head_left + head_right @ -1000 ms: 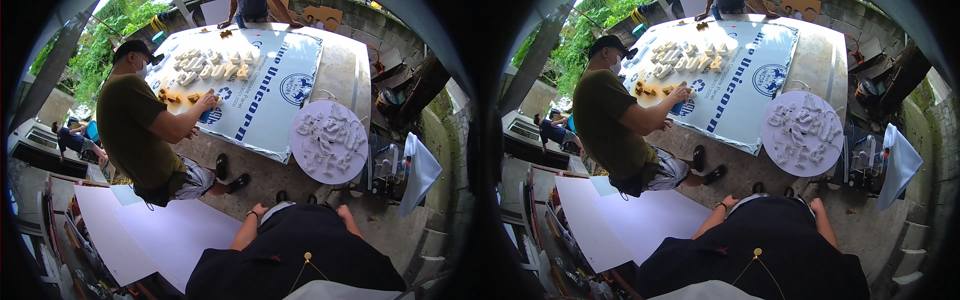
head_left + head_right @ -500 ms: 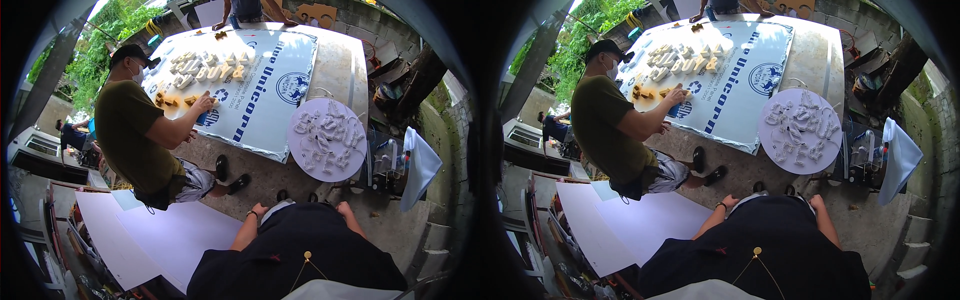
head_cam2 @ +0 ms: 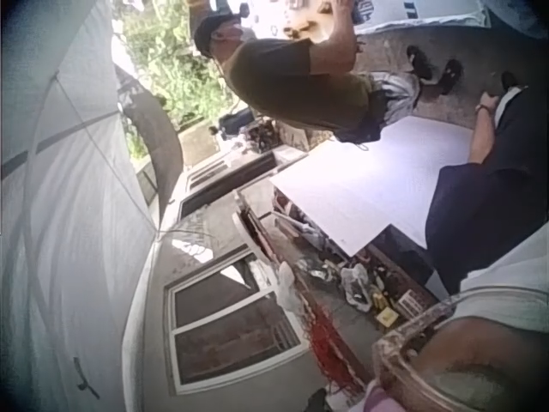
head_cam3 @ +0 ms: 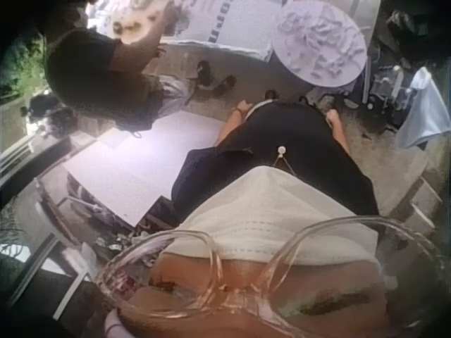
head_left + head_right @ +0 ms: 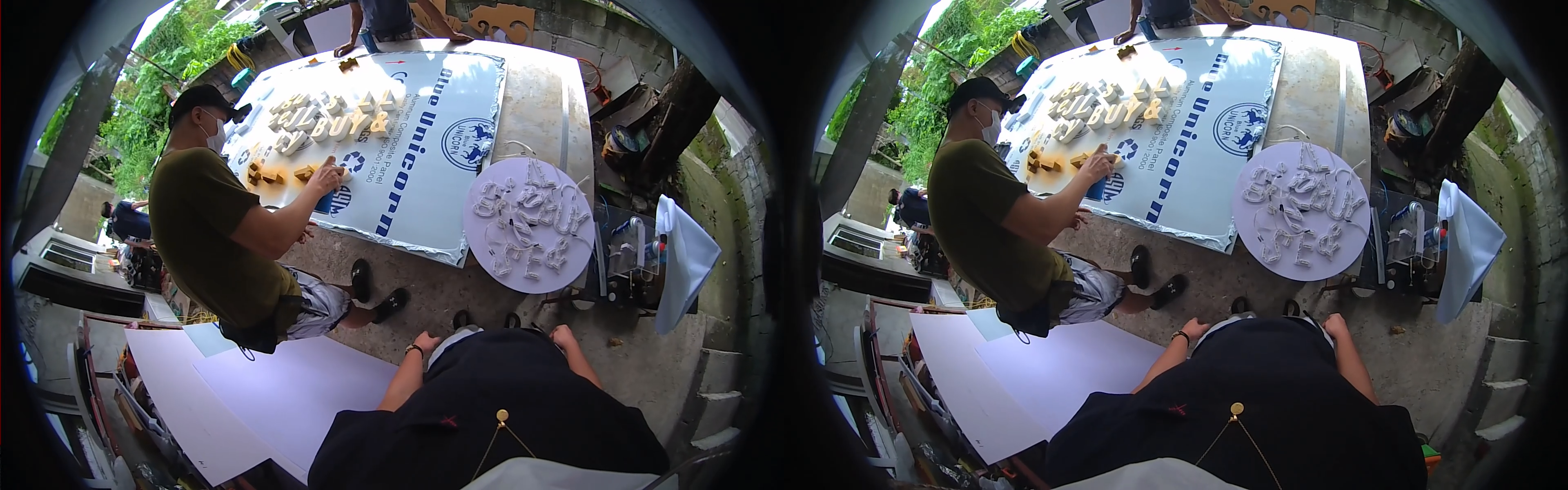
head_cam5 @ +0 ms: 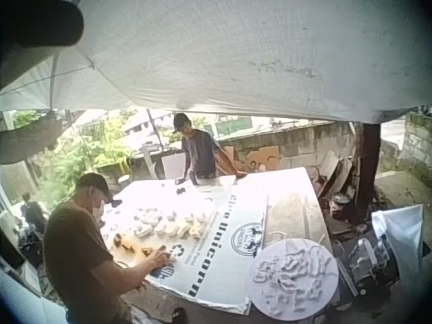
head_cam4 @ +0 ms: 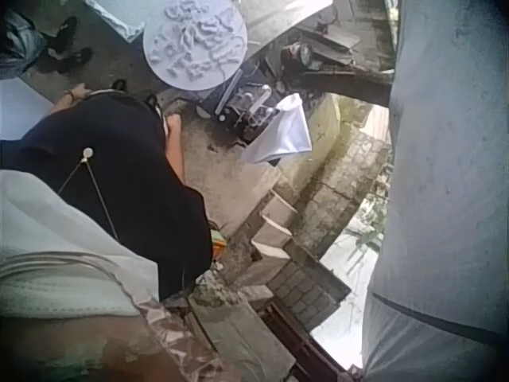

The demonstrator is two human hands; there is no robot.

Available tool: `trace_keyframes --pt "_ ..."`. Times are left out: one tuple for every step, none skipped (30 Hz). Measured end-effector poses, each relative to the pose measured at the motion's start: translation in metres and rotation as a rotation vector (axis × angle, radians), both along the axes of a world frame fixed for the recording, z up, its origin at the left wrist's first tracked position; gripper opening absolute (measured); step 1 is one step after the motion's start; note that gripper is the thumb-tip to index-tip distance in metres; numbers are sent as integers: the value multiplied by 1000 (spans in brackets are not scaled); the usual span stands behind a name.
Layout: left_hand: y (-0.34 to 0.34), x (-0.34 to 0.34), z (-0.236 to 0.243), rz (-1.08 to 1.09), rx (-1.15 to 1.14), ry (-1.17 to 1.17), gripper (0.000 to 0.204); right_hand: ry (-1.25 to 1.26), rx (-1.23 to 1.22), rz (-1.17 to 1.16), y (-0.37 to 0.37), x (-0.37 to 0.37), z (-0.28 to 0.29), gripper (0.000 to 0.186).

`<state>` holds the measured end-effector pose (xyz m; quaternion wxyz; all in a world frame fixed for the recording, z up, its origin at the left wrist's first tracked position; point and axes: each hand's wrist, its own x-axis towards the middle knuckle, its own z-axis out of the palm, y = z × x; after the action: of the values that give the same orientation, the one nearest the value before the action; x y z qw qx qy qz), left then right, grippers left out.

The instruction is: Applying spray paint to 3D sign letters on a work table in a sign shop.

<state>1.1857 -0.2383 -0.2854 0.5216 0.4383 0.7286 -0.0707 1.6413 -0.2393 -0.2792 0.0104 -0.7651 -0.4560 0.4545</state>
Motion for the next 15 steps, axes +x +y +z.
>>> trace_keyframes --pt "0 0 1 3 13 -1 64 -12 12 10 -1 0 -1 20" --pt "0 1 2 1 15 -3 64 -53 -2 9 -2 1 -1 20" --pt "0 1 3 -12 6 -4 64 -25 22 18 -2 1 -2 20" --pt "-1 1 4 -3 15 -4 64 -20 -3 4 -3 3 -3 18" --pt "0 2 5 6 3 -9 64 -48 -51 -21 -3 4 -4 16" --pt "0 2 5 9 -20 -10 64 -18 -29 -11 -4 5 -5 16" --pt "0 3 6 15 -10 -14 64 -16 -27 -18 -4 5 -6 15" --pt "-1 4 6 7 2 3 64 -50 -51 -35 -6 5 -6 15" --pt "-2 4 6 -15 2 22 64 -14 -29 -24 -8 5 -7 15" --pt "-2 5 5 -2 12 20 64 -31 12 -1 -9 5 -7 17" --pt "-3 5 4 1 9 6 63 -80 22 12 -10 4 -8 21" --pt "-3 4 3 -7 1 -3 63 -46 50 23 -10 4 -8 21" --pt "-4 4 2 5 5 -7 63 -46 32 6 -9 4 -9 20" --pt "-5 4 0 -2 23 3 62 -67 -8 -24 -9 3 -9 20" --pt "-5 3 -1 -25 24 14 62 -44 12 -10 -9 3 -10 20"
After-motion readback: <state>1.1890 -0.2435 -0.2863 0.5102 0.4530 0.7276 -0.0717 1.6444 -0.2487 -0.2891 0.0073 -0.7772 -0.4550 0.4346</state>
